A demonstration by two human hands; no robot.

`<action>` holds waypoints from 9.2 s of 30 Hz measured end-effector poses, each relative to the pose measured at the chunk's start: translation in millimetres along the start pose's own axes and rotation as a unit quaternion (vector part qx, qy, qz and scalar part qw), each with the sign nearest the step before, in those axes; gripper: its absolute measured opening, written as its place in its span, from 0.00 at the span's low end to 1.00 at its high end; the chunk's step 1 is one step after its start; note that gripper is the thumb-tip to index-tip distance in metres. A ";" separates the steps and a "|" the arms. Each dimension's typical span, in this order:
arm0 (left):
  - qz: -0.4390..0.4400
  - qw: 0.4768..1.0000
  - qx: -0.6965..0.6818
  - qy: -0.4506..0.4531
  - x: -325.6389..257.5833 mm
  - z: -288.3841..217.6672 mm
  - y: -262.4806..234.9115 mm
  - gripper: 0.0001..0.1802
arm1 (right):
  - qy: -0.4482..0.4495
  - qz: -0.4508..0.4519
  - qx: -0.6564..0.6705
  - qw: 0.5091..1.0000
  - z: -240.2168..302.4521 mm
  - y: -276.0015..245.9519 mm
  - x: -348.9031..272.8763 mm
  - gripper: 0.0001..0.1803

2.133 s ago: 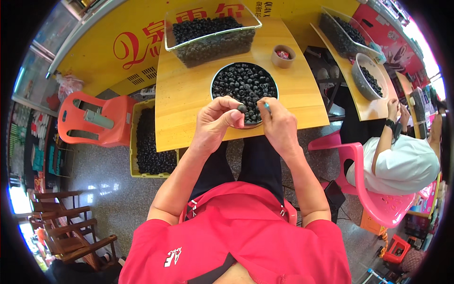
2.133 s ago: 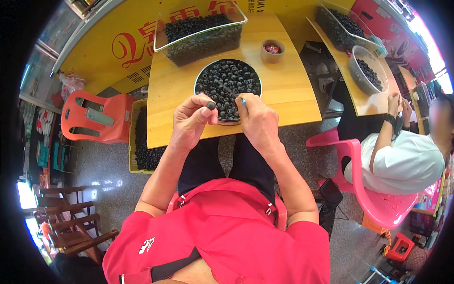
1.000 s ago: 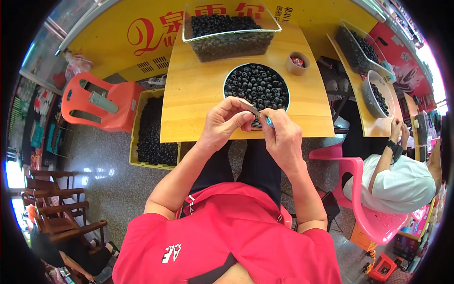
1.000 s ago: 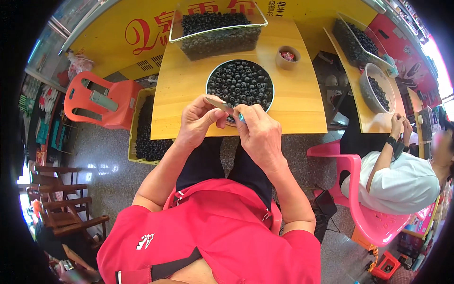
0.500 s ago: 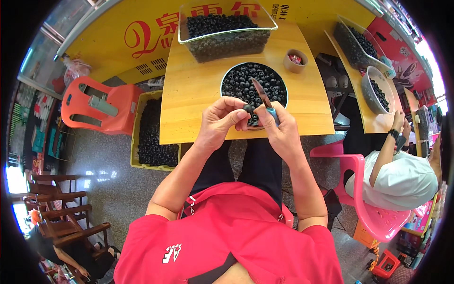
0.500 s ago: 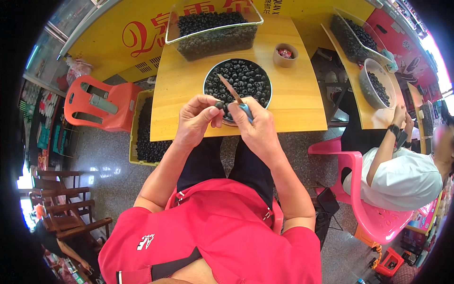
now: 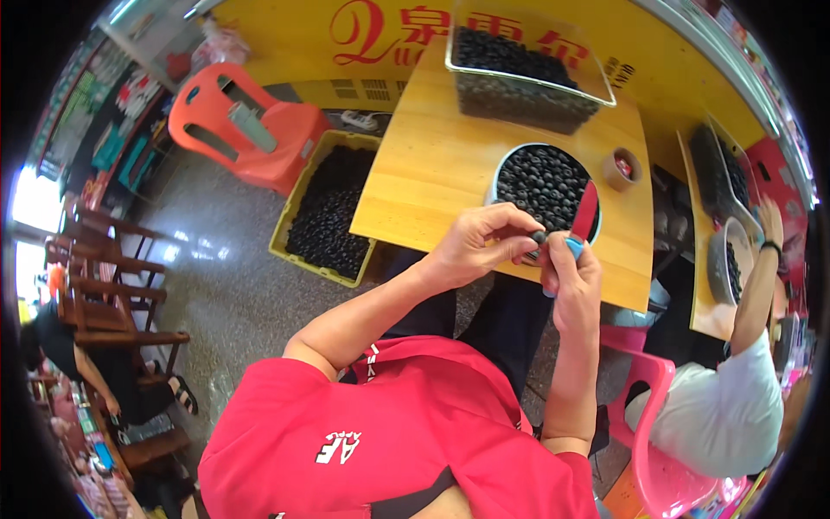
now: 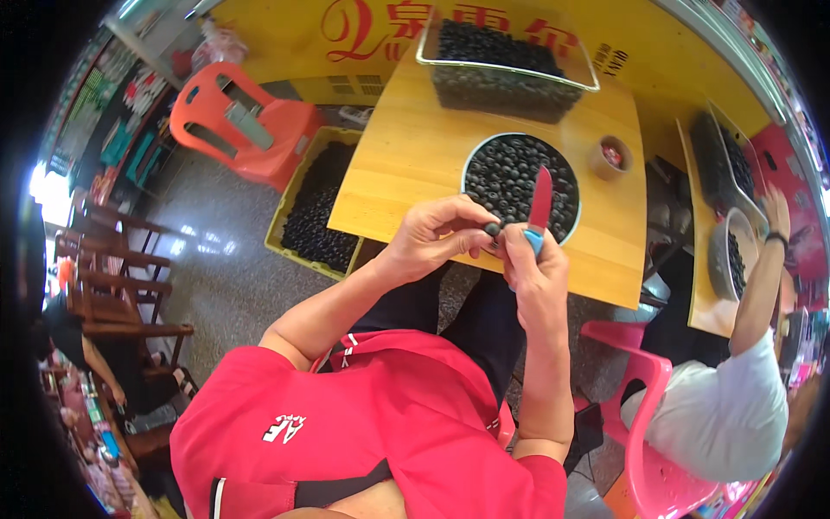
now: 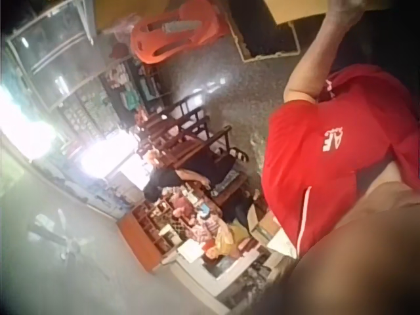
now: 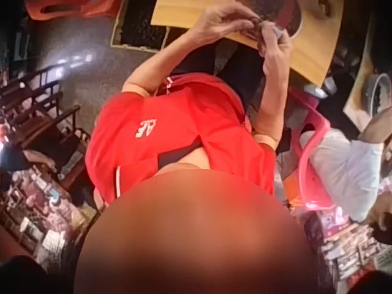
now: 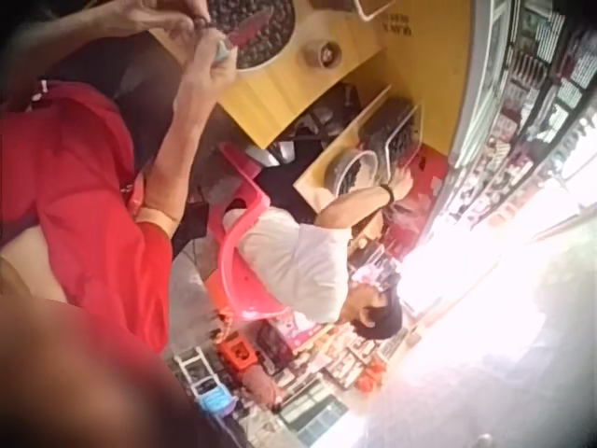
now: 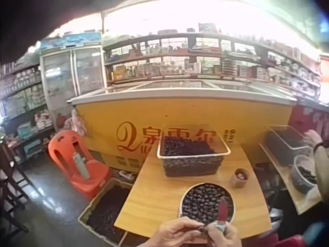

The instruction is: The recorder uses a small knife to remove the pits or cores from small dark berries, placing them into a central bowl.

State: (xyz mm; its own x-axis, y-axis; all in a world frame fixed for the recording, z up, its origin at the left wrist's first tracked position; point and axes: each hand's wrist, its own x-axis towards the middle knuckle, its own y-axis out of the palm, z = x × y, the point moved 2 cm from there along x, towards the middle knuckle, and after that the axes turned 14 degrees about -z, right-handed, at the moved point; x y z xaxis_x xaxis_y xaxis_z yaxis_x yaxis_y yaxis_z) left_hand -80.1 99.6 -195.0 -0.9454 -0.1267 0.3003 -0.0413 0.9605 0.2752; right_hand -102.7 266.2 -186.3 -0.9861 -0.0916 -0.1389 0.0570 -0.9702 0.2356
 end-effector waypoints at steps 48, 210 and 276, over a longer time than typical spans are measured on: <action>0.053 0.998 0.004 -0.018 44.7 27.8 18.6 0.11 | 0.015 -0.035 0.113 0.993 -17.7 -22.9 15.1 0.11; -0.008 0.999 0.024 0.033 25.4 18.2 23.4 0.12 | -0.059 -0.045 0.040 0.996 -8.0 -13.2 12.3 0.12; -0.435 0.856 0.271 -0.069 -32.5 49.7 -284.0 0.16 | -0.368 -0.163 -0.458 0.793 -20.1 -40.9 28.0 0.09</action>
State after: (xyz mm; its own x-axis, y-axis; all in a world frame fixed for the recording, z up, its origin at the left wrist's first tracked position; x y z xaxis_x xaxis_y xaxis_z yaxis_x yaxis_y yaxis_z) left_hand -53.8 -156.8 -328.3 -0.5087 -0.8576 0.0758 -0.8573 0.4965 -0.1364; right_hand -129.5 298.9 -219.1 -0.7769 0.0253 0.6291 -0.4619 -0.7019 -0.5422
